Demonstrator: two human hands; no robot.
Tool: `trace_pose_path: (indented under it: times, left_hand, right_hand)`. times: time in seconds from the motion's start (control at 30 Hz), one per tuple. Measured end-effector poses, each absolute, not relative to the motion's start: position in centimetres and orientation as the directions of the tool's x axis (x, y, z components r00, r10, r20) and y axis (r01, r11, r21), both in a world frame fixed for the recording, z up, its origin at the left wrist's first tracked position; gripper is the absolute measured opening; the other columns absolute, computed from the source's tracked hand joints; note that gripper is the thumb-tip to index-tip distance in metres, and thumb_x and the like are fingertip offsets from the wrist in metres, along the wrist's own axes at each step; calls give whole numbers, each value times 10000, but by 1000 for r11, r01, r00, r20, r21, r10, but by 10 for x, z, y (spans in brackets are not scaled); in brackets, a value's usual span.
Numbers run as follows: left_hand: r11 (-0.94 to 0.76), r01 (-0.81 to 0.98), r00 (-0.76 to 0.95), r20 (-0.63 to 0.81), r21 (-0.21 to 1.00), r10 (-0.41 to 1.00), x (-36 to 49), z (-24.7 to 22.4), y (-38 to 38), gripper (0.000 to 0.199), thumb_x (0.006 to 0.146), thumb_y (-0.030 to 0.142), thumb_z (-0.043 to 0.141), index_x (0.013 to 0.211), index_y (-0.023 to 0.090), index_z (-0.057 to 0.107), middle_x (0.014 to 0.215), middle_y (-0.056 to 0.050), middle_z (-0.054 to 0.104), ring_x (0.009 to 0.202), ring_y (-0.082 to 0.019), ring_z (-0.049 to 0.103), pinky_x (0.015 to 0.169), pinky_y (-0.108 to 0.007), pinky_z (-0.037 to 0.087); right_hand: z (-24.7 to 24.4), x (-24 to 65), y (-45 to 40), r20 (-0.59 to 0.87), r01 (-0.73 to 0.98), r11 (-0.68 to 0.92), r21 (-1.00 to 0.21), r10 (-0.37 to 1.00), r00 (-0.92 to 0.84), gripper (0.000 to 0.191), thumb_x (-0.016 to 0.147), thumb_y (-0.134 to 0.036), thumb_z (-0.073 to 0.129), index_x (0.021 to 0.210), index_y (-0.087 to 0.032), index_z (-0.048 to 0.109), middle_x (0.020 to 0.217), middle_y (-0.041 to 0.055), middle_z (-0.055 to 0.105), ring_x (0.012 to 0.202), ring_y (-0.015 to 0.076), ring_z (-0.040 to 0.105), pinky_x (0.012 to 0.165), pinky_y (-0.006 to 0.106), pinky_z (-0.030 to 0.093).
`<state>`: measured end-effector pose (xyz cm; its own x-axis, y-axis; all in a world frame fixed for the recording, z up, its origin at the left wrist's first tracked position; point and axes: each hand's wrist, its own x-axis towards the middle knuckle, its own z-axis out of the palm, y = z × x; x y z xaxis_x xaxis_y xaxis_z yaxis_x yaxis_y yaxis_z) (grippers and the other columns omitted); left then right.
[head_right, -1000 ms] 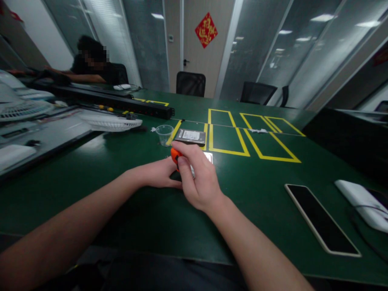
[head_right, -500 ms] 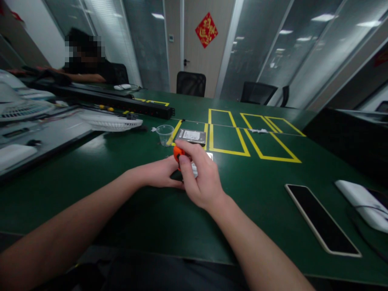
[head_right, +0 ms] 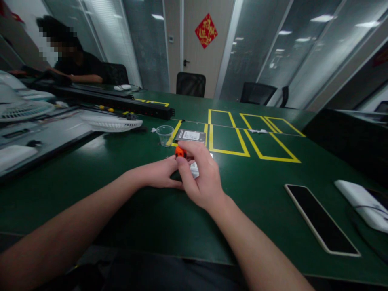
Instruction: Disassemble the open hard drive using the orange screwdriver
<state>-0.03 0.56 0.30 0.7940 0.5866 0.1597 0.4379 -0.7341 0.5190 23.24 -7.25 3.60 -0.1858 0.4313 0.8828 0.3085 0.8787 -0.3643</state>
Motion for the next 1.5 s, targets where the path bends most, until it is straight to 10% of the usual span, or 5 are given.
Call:
trace_pose_path:
  times: [1.5]
  left_hand:
    - [-677,437,776,133,592,617,0,5,3,877,1062,558,1032,1821,287,686,1912,-181,688,1837,-514,576,1500,-697,521]
  right_hand:
    - [41,232,-78,855,312,865,-392,468,-224,354,1263,-310,761,1615,-320,730,1390,93,904,1072,269,921,915,448,807]
